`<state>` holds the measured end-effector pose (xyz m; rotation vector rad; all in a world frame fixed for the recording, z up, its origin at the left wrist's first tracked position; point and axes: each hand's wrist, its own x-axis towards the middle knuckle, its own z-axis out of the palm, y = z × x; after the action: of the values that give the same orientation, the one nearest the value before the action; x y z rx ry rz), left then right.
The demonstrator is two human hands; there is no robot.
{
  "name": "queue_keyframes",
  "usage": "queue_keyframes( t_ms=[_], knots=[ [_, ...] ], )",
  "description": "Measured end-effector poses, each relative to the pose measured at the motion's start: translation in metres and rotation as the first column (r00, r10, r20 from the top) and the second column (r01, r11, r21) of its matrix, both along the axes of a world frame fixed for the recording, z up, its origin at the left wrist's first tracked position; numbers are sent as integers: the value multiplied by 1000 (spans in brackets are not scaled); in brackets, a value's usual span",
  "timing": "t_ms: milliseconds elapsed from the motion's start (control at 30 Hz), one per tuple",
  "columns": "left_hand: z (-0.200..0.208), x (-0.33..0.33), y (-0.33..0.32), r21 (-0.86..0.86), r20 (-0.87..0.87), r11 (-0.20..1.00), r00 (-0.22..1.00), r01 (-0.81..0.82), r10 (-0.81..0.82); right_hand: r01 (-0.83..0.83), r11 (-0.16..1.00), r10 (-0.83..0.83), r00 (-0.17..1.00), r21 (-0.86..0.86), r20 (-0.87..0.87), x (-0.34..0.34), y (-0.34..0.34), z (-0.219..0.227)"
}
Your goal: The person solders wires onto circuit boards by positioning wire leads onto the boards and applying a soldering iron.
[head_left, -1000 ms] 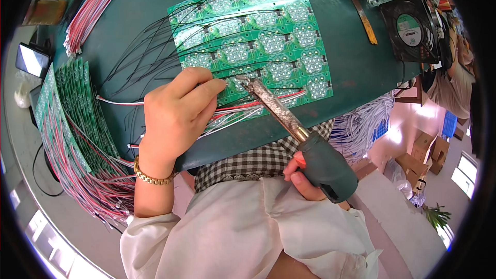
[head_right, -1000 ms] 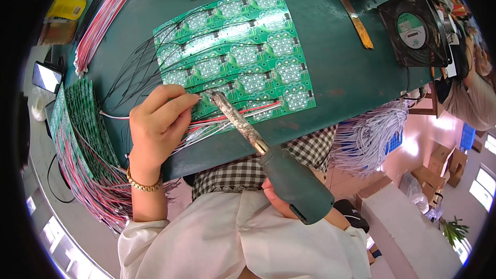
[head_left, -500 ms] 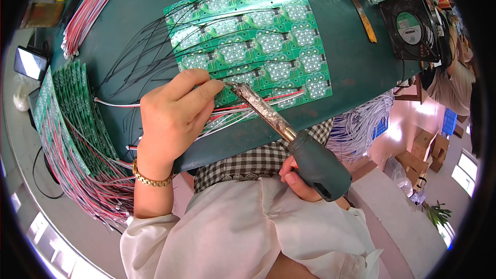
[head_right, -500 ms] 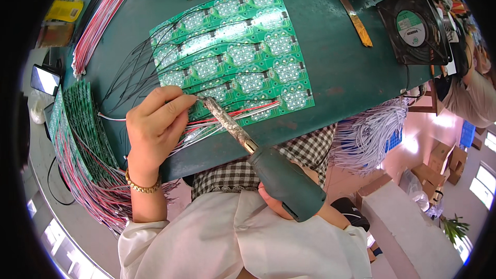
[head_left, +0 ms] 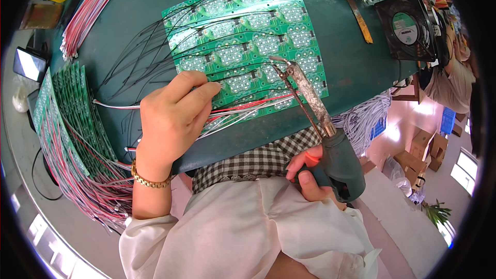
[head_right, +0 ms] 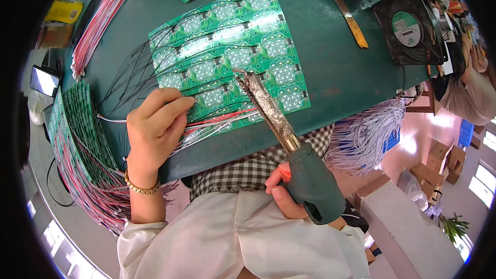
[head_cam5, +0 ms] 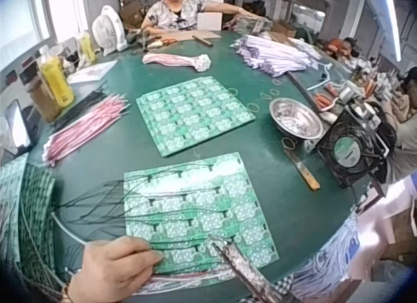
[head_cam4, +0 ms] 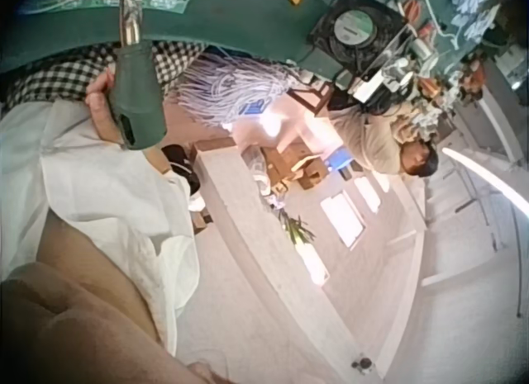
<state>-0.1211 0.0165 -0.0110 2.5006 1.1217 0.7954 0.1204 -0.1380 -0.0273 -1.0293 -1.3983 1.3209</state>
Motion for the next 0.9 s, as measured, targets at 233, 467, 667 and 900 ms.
queue_keyframes(
  t_ms=[233, 467, 667, 900],
  knots=[
    [4, 2, -2, -7, -5, 1000, 1000, -1, 1, 86, 996, -86, 991, -10, -102, -6, -3, 1],
    [3, 3, -1, -43, -28, 999, 999, -34, 32, 52, 997, -56, 996, -48, -70, -5, -3, 0],
    [3, 6, -2, -72, 29, 997, 999, -30, 32, 30, 995, -39, 995, -92, -95, -6, -1, 2],
    [3, 11, -3, -161, 50, 985, 996, -65, 74, -87, 990, 86, 996, -112, -9, -4, -7, -9]
  ],
)
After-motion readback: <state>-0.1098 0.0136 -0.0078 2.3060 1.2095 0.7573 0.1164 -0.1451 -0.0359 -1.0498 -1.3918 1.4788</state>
